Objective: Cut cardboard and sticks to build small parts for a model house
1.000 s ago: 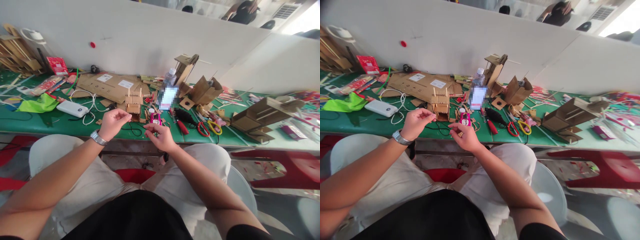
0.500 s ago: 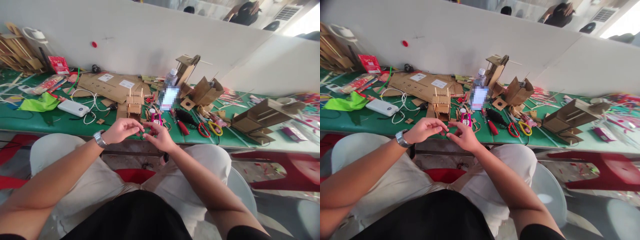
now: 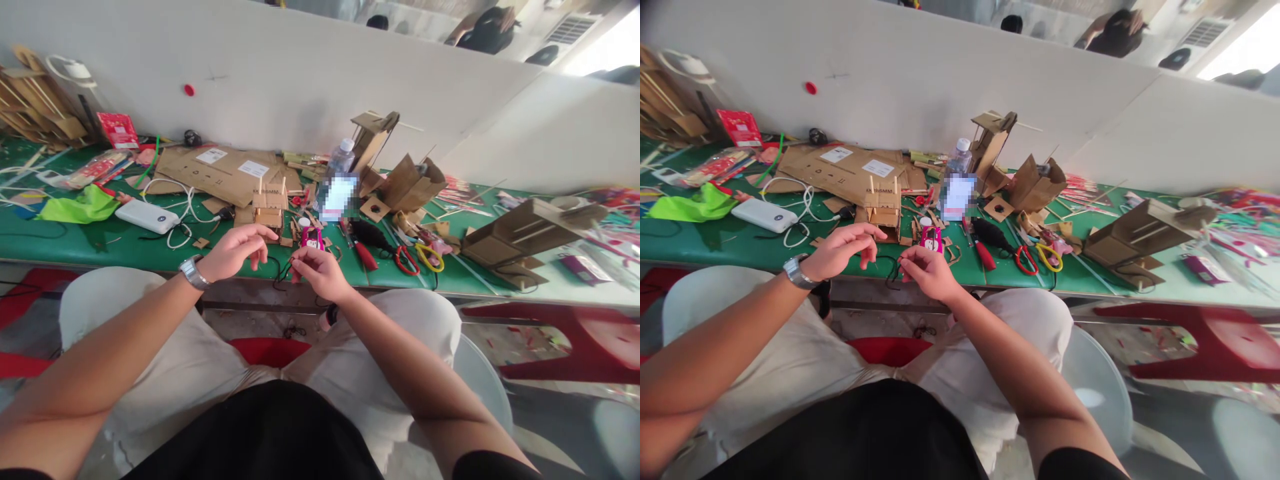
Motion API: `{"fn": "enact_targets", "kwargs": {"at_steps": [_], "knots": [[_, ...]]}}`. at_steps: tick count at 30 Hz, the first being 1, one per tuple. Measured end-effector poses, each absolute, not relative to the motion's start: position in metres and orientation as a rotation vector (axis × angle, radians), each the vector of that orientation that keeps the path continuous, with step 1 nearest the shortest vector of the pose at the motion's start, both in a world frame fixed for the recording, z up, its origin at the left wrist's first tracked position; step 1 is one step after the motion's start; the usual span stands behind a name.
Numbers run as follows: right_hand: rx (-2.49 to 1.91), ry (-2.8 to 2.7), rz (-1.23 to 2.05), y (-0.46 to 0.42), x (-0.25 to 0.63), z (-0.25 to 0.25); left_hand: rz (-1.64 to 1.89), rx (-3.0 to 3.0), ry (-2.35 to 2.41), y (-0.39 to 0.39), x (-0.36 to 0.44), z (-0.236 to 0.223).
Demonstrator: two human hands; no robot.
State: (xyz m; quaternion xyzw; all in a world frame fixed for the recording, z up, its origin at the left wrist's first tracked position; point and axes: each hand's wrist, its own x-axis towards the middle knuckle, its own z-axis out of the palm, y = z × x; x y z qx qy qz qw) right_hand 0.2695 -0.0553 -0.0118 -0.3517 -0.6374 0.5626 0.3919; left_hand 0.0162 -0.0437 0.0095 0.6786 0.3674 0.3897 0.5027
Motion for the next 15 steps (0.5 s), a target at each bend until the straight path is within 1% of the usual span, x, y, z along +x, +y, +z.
{"fn": "enact_targets", "kwargs": {"at_steps": [4, 8, 15], "knots": [[-0.840, -1.563, 1.457, -0.052, 0.273, -0.009, 0.842, 1.958, 1.090, -0.044, 0.020, 0.004], [-0.769, -1.525, 1.500, -0.052, 0.274, -0.008, 0.656, 2.116, 1.016, -0.051, 0.028, 0.001], [-0.713, -1.474, 1.556, -0.052, 0.276, -0.010, 0.582, 2.136, 0.898, -0.057, 0.037, -0.004]]}}
